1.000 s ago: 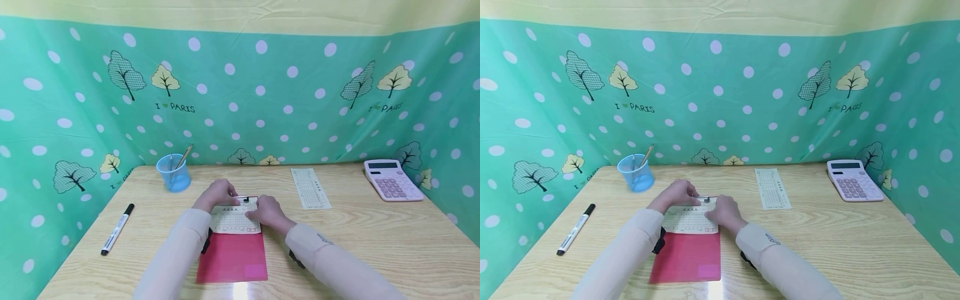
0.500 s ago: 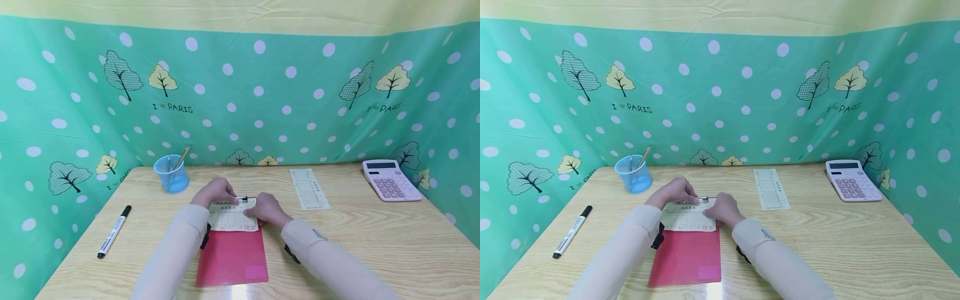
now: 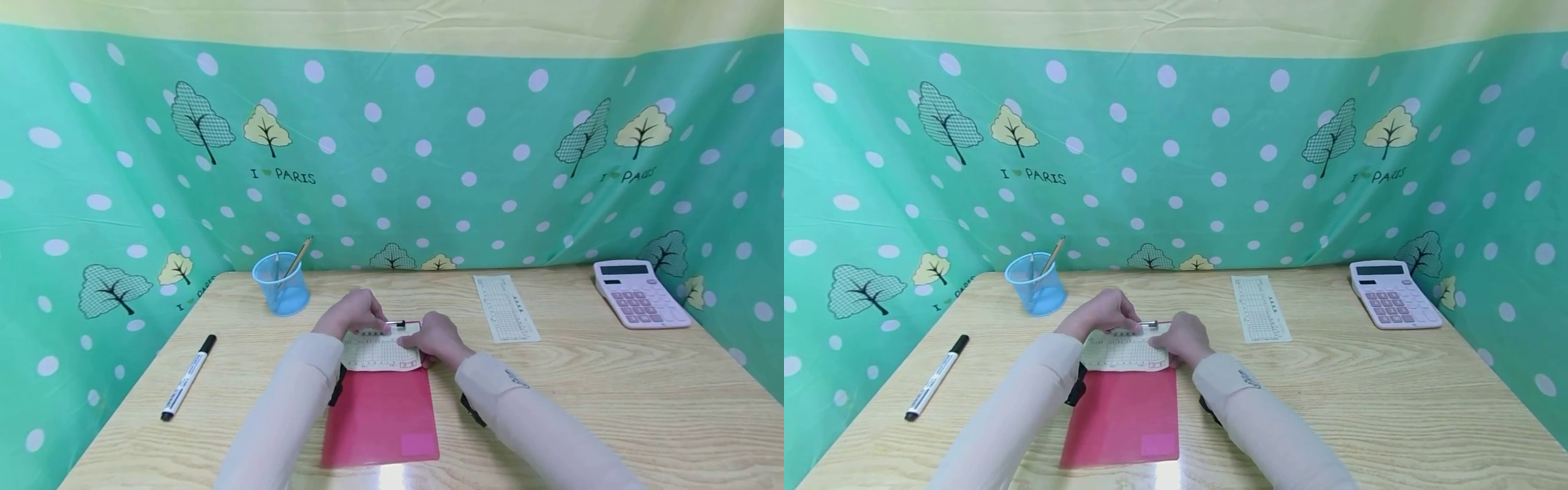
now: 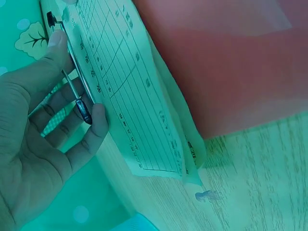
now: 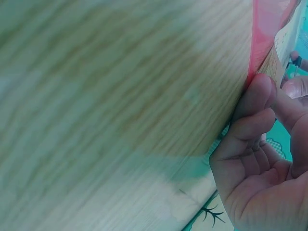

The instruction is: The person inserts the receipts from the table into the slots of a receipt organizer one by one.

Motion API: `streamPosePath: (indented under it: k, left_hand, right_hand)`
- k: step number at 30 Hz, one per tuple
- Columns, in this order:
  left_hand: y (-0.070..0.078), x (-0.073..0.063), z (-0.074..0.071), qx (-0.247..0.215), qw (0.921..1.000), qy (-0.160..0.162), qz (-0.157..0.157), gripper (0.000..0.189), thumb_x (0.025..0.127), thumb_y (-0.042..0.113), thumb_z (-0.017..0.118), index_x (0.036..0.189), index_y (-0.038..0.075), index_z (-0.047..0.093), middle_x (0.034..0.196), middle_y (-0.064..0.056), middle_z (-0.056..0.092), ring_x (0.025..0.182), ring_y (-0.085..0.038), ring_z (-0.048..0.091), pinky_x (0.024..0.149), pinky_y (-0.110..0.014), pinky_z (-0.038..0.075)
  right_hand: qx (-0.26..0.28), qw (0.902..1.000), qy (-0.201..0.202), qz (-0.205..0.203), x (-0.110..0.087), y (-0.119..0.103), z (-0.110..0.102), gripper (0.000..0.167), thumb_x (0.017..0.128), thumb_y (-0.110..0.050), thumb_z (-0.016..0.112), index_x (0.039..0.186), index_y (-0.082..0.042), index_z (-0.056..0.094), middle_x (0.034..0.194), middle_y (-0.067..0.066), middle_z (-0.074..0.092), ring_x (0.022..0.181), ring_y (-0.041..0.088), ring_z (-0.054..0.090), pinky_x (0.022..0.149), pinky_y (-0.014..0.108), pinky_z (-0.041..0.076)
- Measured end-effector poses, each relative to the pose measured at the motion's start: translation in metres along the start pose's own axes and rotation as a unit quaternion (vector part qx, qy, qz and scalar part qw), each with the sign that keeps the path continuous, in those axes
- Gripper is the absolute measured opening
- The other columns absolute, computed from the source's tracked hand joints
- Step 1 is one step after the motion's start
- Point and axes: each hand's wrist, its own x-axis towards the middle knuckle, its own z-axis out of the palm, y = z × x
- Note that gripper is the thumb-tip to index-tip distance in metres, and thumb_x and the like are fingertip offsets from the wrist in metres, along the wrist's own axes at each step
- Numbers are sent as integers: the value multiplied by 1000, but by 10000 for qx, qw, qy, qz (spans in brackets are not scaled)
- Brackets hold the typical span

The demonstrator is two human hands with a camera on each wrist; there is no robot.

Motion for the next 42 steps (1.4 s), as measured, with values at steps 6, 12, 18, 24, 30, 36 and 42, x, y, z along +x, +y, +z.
streamPosePath:
  k: [6,12,18,24,30,36,42]
  left_hand:
    - [3,-1,0,11,10000,43,-75,13,86,18,83,95,9,82,99,-2,75,76,-16,61,63,-32,57]
    - [2,-2,1,-4,9999,89,-70,13,85,18,84,94,9,82,97,-1,75,74,-15,61,62,-32,57]
    - [1,-3,3,-92,9997,215,-20,12,83,17,86,91,9,82,91,-1,75,61,-11,51,58,-29,53]
    - [1,-3,6,-40,9996,275,64,13,84,17,85,90,6,82,86,-1,74,60,-11,50,55,-26,48]
    - [2,-4,7,108,9994,323,101,15,84,18,85,92,7,82,86,-1,74,70,-13,54,63,-28,50]
    - [1,-5,9,329,9979,423,354,15,83,20,86,89,7,81,82,2,74,82,-14,61,80,-32,52]
    - [-1,-5,10,304,9974,490,424,14,83,19,86,87,8,81,77,3,72,79,-12,60,78,-32,52]
  right_hand:
    - [88,9999,-35,91,2,0,0,37,87,-24,83,69,-1,61,48,5,53,37,11,51,40,21,44]
    - [111,9998,-72,164,5,1,-1,38,87,-27,83,69,1,63,47,5,53,36,11,51,39,20,45]
    - [349,9991,-149,171,5,3,-1,38,87,-26,83,69,-1,62,47,5,53,36,11,52,39,21,45]
    - [322,9989,-270,194,5,5,-4,40,89,-28,81,66,-1,62,47,3,52,36,10,52,40,19,44]
    - [280,9993,-233,90,5,6,-6,45,91,-31,79,62,-2,61,45,2,50,36,9,51,39,18,41]
    - [403,9988,-252,88,5,8,-6,46,91,-31,79,61,-1,61,45,3,51,36,10,52,40,19,43]
    - [727,9965,-335,254,4,9,-8,35,90,-23,80,71,2,65,50,5,56,39,10,55,43,21,48]
